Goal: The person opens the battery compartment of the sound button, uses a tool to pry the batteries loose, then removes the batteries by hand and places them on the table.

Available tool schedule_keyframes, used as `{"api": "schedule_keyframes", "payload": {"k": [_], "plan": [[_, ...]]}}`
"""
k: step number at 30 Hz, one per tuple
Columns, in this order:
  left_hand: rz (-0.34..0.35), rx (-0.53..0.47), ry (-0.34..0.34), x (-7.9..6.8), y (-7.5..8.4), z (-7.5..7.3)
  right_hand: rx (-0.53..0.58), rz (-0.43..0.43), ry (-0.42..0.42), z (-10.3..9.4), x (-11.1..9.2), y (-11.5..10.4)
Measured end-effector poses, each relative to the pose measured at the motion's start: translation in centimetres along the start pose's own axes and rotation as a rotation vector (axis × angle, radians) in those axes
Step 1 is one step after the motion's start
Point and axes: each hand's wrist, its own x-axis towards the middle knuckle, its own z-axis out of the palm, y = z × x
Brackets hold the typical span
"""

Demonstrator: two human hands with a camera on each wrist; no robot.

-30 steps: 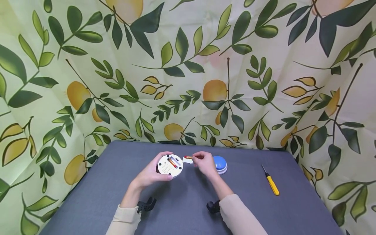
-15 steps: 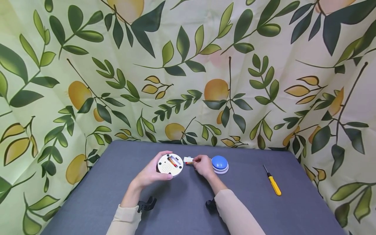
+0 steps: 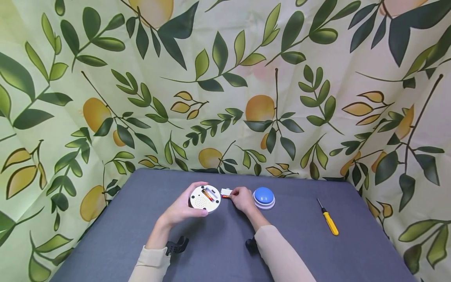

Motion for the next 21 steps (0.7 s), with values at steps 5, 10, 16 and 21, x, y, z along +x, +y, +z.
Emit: {"api": "schedule_keyframes", "payload": {"k": [5, 10, 16, 21], "plan": [[0.002, 0.001, -0.005, 0.0, -0.1, 0.0, 0.023, 0.014, 0.001, 0.0, 0.0, 0.0], [-0.009, 0.002, -0.003, 0.0, 0.0, 0.0, 0.13, 0.03, 0.03, -0.5, -0.2, -0.3], [-0.017, 0.0, -0.002, 0.0, 0.1, 0.1, 0.227, 0.016, 0.05, -1.7, -0.4, -1.3], [-0.014, -0.001, -0.006, 0.0, 0.0, 0.0, 0.269, -0.027, 0.066, -2.9, -0.8, -2.6]]}}
